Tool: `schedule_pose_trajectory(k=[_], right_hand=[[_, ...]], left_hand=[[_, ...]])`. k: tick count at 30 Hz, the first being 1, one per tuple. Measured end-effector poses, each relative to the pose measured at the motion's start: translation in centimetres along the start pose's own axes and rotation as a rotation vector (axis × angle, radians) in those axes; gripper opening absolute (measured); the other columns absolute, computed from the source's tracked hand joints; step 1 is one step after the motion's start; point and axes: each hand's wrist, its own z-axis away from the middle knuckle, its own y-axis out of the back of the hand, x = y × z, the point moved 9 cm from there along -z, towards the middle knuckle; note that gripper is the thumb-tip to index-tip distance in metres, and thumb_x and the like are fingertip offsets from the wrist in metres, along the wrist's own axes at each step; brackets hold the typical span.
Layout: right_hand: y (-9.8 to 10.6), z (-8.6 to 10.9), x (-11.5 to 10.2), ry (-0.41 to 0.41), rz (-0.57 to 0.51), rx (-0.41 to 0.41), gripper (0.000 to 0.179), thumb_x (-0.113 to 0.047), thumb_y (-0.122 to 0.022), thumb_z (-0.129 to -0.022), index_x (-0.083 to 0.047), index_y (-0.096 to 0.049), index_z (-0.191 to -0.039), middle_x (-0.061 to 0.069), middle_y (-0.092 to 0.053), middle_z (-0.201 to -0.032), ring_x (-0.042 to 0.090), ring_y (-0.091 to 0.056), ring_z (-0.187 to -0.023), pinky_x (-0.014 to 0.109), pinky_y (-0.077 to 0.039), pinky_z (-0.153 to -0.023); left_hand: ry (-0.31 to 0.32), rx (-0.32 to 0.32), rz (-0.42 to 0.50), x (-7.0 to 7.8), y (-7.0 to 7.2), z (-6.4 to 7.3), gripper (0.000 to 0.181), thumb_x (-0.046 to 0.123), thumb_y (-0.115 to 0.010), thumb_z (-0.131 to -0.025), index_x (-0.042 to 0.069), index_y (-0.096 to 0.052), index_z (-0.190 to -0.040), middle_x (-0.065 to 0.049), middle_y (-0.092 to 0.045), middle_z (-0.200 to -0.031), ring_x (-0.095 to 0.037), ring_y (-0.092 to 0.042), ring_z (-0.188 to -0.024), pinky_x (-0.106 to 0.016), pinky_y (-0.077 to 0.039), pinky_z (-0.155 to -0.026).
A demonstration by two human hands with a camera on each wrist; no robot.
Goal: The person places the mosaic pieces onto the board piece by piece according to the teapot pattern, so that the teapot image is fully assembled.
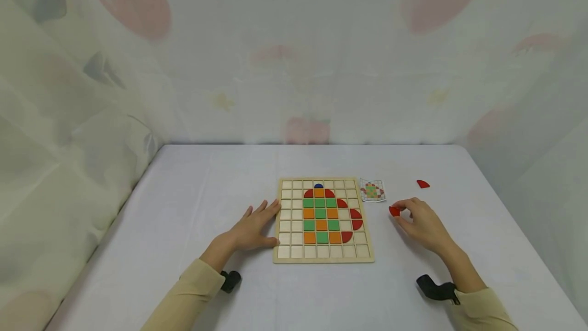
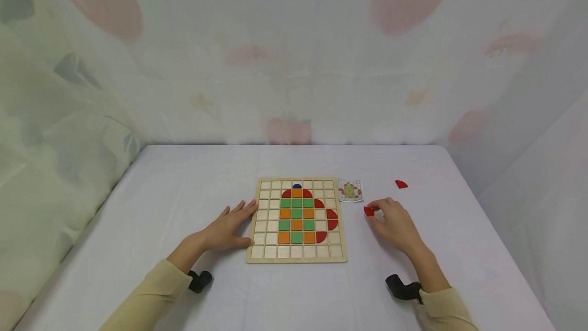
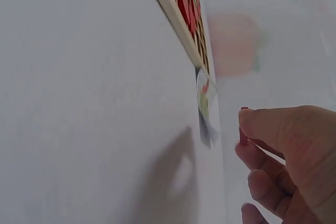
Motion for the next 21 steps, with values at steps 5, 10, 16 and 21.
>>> schedule_pose_trajectory(k=[5, 10, 16, 21], right_hand=[[-1.3, -0.8, -2.1, 0.051, -0.024, -0.012, 0.028, -0.009, -0.072, -0.076, -0.006, -0.064, -0.103, 0.008, -0.062, -0.097, 0.021, -0.054, -0.083, 0.035, -0.049, -0.069], [-2.8, -1.4, -4.7, 0.119, -0.040, -0.015, 0.027, -0.012, -0.074, -0.075, -0.009, -0.065, -0.101, 0.003, -0.061, -0.093, 0.019, -0.053, -0.082, 0.031, -0.048, -0.067], [-4.5, -2.2, -7.7, 0.150, -0.059, -0.043, 0.028, -0.018, -0.074, -0.077, -0.011, -0.065, -0.102, 0.000, -0.060, -0.094, 0.016, -0.053, -0.083, 0.029, -0.048, -0.070], [-5.6, -2.9, -10.3, 0.183, -0.081, -0.074, 0.026, -0.019, -0.072, -0.078, -0.011, -0.065, -0.102, 0.000, -0.061, -0.093, 0.015, -0.053, -0.082, 0.030, -0.048, -0.072]], left_hand=[[0.000, 0.002, -0.008, -0.1, -0.1, 0.0, 0.089, 0.039, -0.072, -0.077, 0.014, -0.023, -0.147, 0.000, -0.018, -0.154, -0.028, -0.012, -0.142, -0.055, -0.007, -0.111], [0.001, 0.006, -0.007, -0.1, 0.0, 0.0, 0.089, 0.038, -0.072, -0.077, 0.014, -0.023, -0.147, 0.000, -0.019, -0.154, -0.028, -0.012, -0.142, -0.055, -0.007, -0.111], [0.001, 0.005, -0.007, -0.1, -0.1, -0.1, 0.088, 0.038, -0.072, -0.077, 0.014, -0.023, -0.147, -0.001, -0.019, -0.154, -0.028, -0.012, -0.141, -0.055, -0.007, -0.111], [0.013, -0.002, -0.006, -0.2, -0.2, -0.1, 0.089, 0.038, -0.072, -0.077, 0.015, -0.023, -0.148, 0.000, -0.018, -0.154, -0.028, -0.011, -0.142, -0.054, -0.006, -0.112]])
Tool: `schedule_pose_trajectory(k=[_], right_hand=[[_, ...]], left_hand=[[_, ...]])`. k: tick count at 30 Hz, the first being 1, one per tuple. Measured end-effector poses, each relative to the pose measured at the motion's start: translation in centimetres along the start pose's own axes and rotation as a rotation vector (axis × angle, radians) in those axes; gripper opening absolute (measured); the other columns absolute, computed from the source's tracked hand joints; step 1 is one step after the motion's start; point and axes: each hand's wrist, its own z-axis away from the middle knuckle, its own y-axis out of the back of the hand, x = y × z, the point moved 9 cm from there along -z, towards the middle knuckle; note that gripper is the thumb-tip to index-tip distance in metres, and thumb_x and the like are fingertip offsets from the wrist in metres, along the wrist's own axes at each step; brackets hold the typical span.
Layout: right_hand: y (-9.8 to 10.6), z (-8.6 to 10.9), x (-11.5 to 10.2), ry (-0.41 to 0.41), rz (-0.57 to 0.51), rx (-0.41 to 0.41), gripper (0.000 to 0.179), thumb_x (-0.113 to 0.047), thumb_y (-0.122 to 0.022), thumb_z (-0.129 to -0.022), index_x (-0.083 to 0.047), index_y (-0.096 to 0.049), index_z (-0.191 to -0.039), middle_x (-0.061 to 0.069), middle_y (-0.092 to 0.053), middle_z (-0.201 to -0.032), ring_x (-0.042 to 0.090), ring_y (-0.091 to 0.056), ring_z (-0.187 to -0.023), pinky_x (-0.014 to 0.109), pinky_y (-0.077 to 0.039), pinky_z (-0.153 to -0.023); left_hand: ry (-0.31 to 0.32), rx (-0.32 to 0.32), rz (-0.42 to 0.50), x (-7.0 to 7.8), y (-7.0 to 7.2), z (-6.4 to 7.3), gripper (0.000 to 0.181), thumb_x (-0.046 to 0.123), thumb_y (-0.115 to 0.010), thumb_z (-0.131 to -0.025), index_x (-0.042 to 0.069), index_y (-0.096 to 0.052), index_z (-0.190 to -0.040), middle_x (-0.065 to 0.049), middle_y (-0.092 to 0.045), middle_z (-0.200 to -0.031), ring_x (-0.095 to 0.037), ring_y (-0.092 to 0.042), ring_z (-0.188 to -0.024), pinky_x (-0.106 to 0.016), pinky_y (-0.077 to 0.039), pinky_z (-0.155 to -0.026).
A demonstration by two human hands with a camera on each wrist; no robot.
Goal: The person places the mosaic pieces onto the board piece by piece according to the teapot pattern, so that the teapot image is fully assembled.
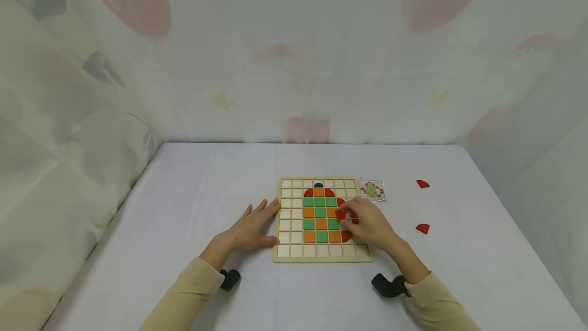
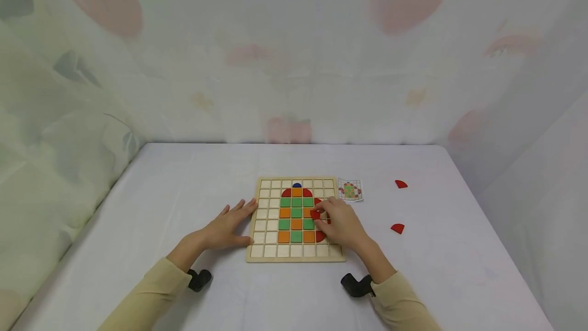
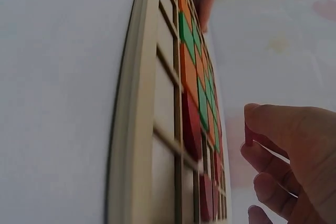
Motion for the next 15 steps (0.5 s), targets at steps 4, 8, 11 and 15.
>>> schedule_pose_trajectory(k=[4, 8, 11, 15], right_hand=[[-0.8, -0.8, -1.8, 0.078, -0.003, 0.011, 0.024, -0.019, -0.072, -0.078, -0.011, -0.066, -0.099, 0.000, -0.062, -0.091, 0.016, -0.054, -0.081, 0.030, -0.047, -0.071], [-1.7, -1.5, -3.4, 0.114, -0.004, 0.005, 0.025, -0.021, -0.072, -0.079, -0.013, -0.066, -0.101, -0.001, -0.062, -0.093, 0.015, -0.054, -0.086, 0.031, -0.047, -0.074], [-2.5, -1.9, -4.2, 0.112, -0.014, -0.006, 0.026, -0.022, -0.072, -0.079, -0.013, -0.066, -0.103, -0.002, -0.062, -0.094, 0.014, -0.054, -0.087, 0.032, -0.046, -0.076], [-3.4, -2.3, -5.2, 0.108, -0.017, -0.013, 0.026, -0.023, -0.072, -0.079, -0.014, -0.066, -0.103, -0.002, -0.062, -0.093, 0.014, -0.055, -0.089, 0.031, -0.047, -0.077]], left_hand=[[0.002, -0.008, 0.006, 0.1, 0.0, 0.0, 0.090, 0.038, -0.072, -0.077, 0.015, -0.022, -0.148, 0.001, -0.017, -0.154, -0.027, -0.010, -0.142, -0.054, -0.005, -0.112], [-0.007, -0.005, 0.001, 0.3, 0.1, 0.0, 0.089, 0.038, -0.072, -0.077, 0.014, -0.022, -0.148, 0.000, -0.018, -0.154, -0.028, -0.011, -0.142, -0.055, -0.006, -0.111], [-0.008, -0.006, -0.002, 0.4, 0.2, 0.0, 0.089, 0.038, -0.072, -0.077, 0.013, -0.022, -0.148, -0.001, -0.018, -0.154, -0.029, -0.011, -0.142, -0.055, -0.006, -0.111], [-0.009, -0.008, 0.000, 0.5, 0.2, 0.0, 0.089, 0.038, -0.072, -0.077, 0.013, -0.023, -0.147, -0.001, -0.018, -0.154, -0.029, -0.011, -0.142, -0.055, -0.006, -0.111]])
